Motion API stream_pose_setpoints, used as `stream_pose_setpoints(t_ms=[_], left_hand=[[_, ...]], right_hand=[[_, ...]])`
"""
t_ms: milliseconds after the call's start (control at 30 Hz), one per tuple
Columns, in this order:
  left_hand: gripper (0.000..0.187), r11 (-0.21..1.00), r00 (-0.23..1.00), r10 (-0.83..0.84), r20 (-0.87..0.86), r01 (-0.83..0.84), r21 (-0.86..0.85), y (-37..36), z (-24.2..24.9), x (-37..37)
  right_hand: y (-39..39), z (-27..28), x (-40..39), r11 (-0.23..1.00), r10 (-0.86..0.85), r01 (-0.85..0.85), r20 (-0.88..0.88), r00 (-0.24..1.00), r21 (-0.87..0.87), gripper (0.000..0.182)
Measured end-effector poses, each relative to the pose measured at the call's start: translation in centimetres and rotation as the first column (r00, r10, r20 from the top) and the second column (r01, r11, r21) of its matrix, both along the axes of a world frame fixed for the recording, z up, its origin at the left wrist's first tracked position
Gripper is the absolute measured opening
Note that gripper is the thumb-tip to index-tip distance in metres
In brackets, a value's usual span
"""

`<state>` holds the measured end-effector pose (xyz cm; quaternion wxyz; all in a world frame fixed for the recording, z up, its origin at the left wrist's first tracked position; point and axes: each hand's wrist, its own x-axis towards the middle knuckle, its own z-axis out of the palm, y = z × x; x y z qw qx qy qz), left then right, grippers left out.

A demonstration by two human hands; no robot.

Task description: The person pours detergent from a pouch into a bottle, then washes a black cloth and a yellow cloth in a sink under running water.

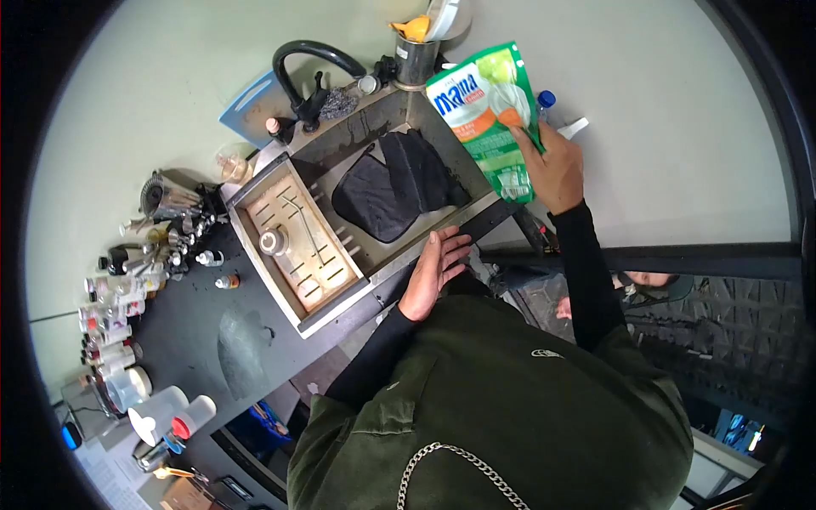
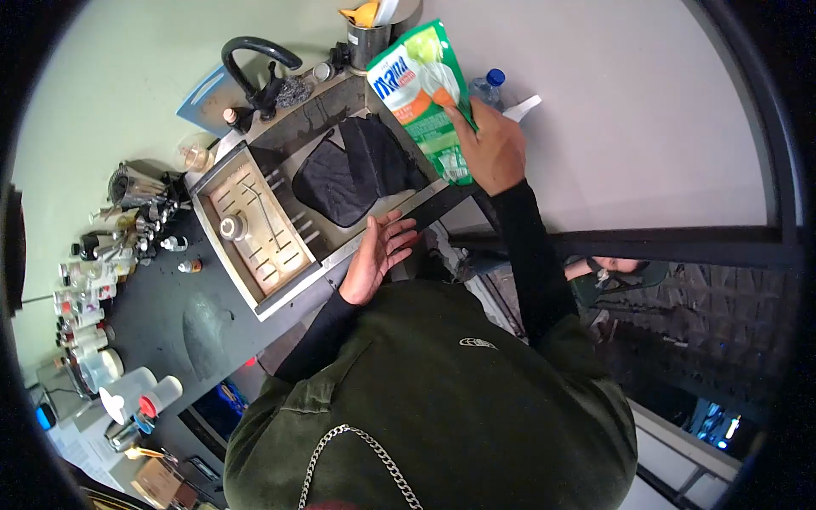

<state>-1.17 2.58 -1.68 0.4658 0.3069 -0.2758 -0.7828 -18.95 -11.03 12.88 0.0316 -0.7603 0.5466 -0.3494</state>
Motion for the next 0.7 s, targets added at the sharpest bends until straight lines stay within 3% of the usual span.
stream_pose_setpoints(t_ms=[67,133,167,600,700], left_hand=[[0.074,0.999,0.999,-0.017,0.029,0.016,0.039,1.2,-0.1,1.0],[0.075,0.999,0.999,-0.023,0.026,0.022,0.047,1.1,0.4,1.7],[0.075,0.999,0.999,-0.021,0.036,0.019,0.046,1.1,0.5,1.8],[0.075,0.999,0.999,-0.010,0.033,0.008,0.034,1.2,0.5,2.0],[0.074,0.999,1.000,-0.011,0.025,0.010,0.038,1.2,0.6,2.0]], right_hand=[[-0.8,-1.6,1.1,1.000,-0.008,0.008,0.053,0.999,0.005,0.028],[-2.0,-1.0,2.4,0.997,-0.025,0.023,-0.029,0.999,-0.067,0.032],[-2.2,-0.9,2.8,0.999,-0.045,0.045,-0.011,0.999,-0.020,0.035],[0.8,-1.2,-0.1,0.998,-0.034,0.038,-0.091,0.995,0.042,0.027],[1.2,-1.1,-0.3,0.989,-0.109,0.123,-0.157,0.982,0.086,0.027]])
